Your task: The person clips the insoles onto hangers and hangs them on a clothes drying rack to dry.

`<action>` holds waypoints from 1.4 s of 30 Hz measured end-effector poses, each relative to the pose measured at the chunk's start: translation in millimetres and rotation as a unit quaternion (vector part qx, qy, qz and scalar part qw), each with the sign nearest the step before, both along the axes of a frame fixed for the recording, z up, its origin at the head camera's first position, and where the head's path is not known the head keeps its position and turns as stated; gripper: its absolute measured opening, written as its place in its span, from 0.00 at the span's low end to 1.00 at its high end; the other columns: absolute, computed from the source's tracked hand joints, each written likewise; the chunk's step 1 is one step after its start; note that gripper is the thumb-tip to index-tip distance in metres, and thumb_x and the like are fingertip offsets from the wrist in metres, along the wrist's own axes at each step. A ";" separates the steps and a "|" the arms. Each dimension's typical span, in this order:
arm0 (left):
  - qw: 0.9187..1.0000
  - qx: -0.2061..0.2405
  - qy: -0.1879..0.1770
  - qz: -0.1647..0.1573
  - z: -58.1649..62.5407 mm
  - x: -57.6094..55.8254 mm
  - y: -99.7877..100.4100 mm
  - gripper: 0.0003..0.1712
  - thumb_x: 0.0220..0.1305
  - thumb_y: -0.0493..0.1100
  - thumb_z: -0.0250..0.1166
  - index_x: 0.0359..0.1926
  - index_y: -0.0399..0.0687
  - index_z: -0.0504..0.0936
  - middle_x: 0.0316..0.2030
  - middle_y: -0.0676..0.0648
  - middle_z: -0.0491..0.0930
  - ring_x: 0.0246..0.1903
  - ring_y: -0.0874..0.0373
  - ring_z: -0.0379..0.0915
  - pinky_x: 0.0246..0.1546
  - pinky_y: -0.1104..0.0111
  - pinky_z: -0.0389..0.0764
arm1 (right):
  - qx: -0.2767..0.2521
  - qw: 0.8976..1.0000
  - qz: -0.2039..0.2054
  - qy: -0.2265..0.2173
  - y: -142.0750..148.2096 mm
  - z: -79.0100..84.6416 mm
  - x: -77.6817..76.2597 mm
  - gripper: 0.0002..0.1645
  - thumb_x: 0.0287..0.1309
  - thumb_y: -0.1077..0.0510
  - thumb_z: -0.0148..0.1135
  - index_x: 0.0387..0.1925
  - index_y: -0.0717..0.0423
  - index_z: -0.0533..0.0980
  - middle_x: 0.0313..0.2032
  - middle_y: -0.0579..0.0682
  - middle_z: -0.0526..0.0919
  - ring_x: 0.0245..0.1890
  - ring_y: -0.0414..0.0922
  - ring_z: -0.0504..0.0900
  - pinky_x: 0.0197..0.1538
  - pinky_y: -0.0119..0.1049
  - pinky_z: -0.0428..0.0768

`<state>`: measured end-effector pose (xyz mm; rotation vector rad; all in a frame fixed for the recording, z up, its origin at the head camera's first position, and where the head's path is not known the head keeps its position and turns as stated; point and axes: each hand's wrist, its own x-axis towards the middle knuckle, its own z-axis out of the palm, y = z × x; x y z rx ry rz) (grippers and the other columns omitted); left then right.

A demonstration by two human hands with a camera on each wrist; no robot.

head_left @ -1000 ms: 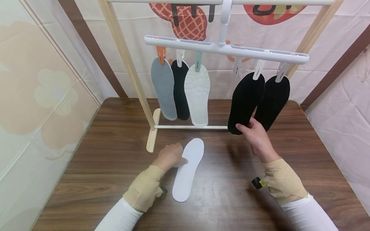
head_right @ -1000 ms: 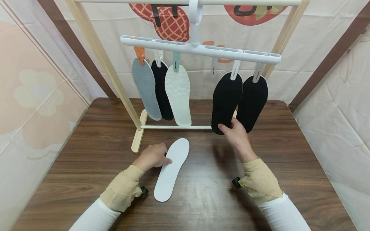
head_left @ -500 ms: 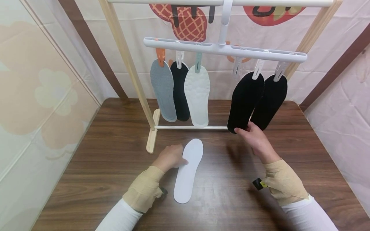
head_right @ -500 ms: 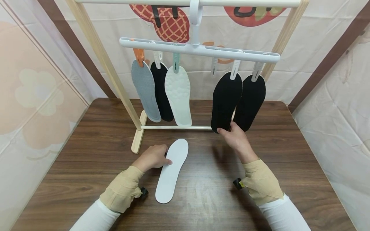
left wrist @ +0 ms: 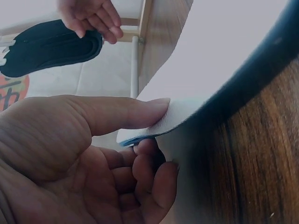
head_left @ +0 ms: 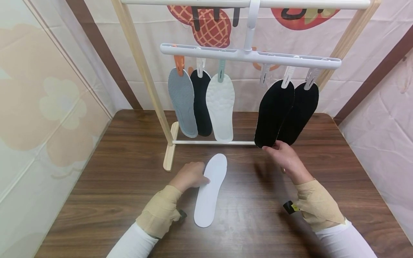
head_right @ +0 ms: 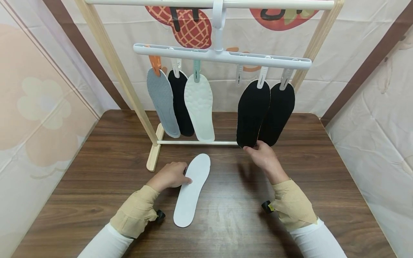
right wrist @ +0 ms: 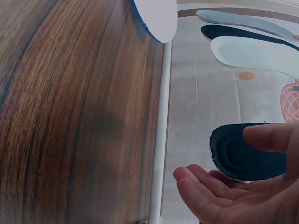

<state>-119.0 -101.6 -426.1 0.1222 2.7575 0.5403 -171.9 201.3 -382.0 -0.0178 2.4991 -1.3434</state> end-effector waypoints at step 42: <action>0.999 0.028 0.028 -0.023 10.3 2.3 1.1 0.19 0.59 0.47 0.74 0.45 0.38 0.82 0.31 0.45 0.81 0.30 0.51 0.76 0.36 0.58 0.79 | 0.017 0.998 0.048 0.030 0.4 -4.3 4.7 0.08 0.68 0.61 0.60 0.45 0.62 0.78 0.34 0.53 0.86 0.37 0.50 0.85 0.35 0.37 0.79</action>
